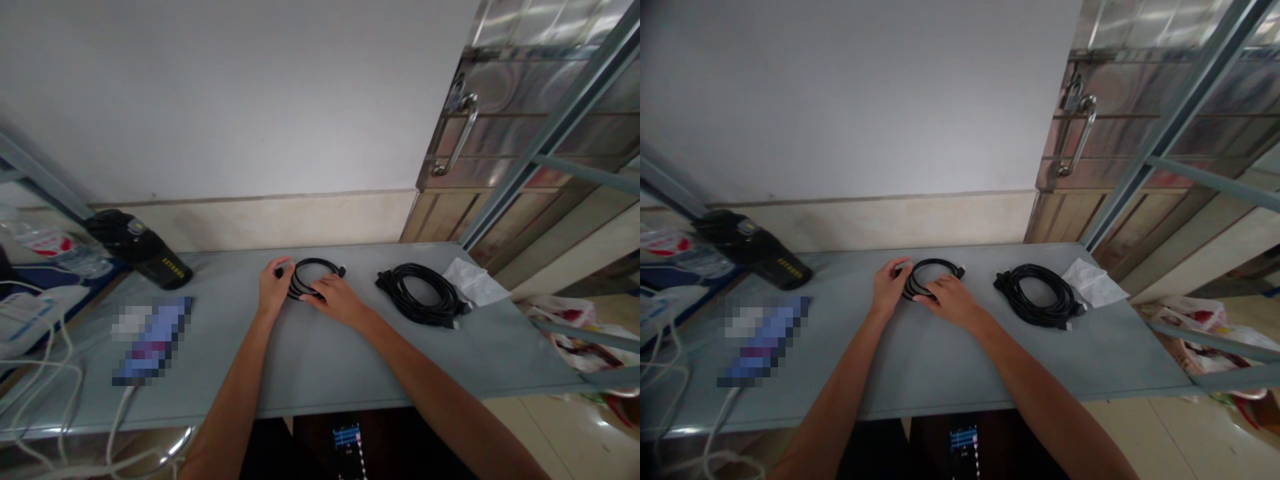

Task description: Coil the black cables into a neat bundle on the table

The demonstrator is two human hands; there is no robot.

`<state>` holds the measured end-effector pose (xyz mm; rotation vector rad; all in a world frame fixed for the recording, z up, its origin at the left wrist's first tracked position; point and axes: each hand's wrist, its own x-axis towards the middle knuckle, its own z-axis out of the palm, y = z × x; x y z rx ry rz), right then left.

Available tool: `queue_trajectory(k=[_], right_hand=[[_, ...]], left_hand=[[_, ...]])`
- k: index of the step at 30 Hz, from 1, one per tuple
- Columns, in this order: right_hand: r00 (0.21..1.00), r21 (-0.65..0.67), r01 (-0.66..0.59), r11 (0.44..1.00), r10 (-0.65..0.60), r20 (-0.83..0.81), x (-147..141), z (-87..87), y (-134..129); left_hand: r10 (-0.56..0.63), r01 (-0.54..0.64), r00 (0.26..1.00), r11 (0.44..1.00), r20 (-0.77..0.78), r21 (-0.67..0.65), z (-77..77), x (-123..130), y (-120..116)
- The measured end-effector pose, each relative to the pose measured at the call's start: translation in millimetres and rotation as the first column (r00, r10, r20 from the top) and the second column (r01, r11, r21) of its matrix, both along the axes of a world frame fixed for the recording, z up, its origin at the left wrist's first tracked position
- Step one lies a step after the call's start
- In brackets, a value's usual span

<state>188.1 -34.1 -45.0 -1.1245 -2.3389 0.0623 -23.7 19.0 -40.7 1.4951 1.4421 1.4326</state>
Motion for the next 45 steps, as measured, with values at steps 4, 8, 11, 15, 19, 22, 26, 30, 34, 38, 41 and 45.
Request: queue_trajectory(k=[4, 8, 11, 15, 19, 22, 26, 30, 34, 38, 41, 45], right_hand=[[0.999, -0.015, -0.001, 1.0, 0.002, 0.036, 1, 3.4, -1], [0.999, 0.0, -0.004, 1.0, 0.004, 0.045, 0, 5.8, -3], [0.999, 0.013, 0.034, 0.999, -0.034, -0.024, 4, 11.8, -5], [0.981, 0.079, 0.116, 0.99, -0.102, -0.164, 32, 32.7, -19], [0.91, 0.163, 0.353, 0.921, -0.297, -0.289, 96, 46.1, -53], [0.813, 0.132, 0.567, 0.813, -0.528, -0.245, 149, 38.7, -80], [0.777, -0.067, 0.606, 0.792, -0.608, -0.163, 188, 23.5, -101], [0.764, -0.184, 0.555, 0.811, -0.585, -0.272, 195, 35.2, -102], [0.678, -0.182, 0.582, 0.793, -0.597, -0.429, 198, 81.4, -94], [0.427, -0.236, 0.407, 0.882, -0.413, -0.804, 191, 144.0, -95], [0.296, -0.16, 0.258, 0.953, -0.235, -0.926, 175, 190.3, -108], [0.254, -0.059, 0.175, 0.983, -0.103, -0.962, 146, 233.6, -136]], left_hand=[[0.019, -0.016, 0.998, 0.998, -0.061, 0.059, 1.4, 1, 0], [0.028, -0.008, 0.986, 0.992, -0.165, 0.122, -0.1, 1, 1], [0.037, -0.005, 0.981, 0.986, -0.189, 0.169, 1.4, 0, -1], [0.091, -0.054, 0.983, 0.974, -0.157, 0.222, 5.3, -1, -4], [0.146, -0.126, 0.986, 0.968, -0.076, 0.216, 7.1, 0, -5], [0.156, -0.156, 0.988, 0.962, 0.017, 0.222, 9.4, 3, -8], [0.156, -0.171, 0.984, 0.955, 0.081, 0.243, 13.3, 6, -12], [0.143, -0.159, 0.987, 0.955, 0.079, 0.252, 15.2, 6, -17], [0.142, -0.164, 0.985, 0.954, 0.101, 0.253, 17.9, 6, -21], [0.135, -0.176, 0.975, 0.952, 0.174, 0.249, 26.5, 7, -25], [0.085, -0.144, 0.971, 0.954, 0.223, 0.263, 36.3, 11, -29], [-0.126, 0.069, 0.966, 0.968, 0.228, 0.243, 50.3, 36, -62]])
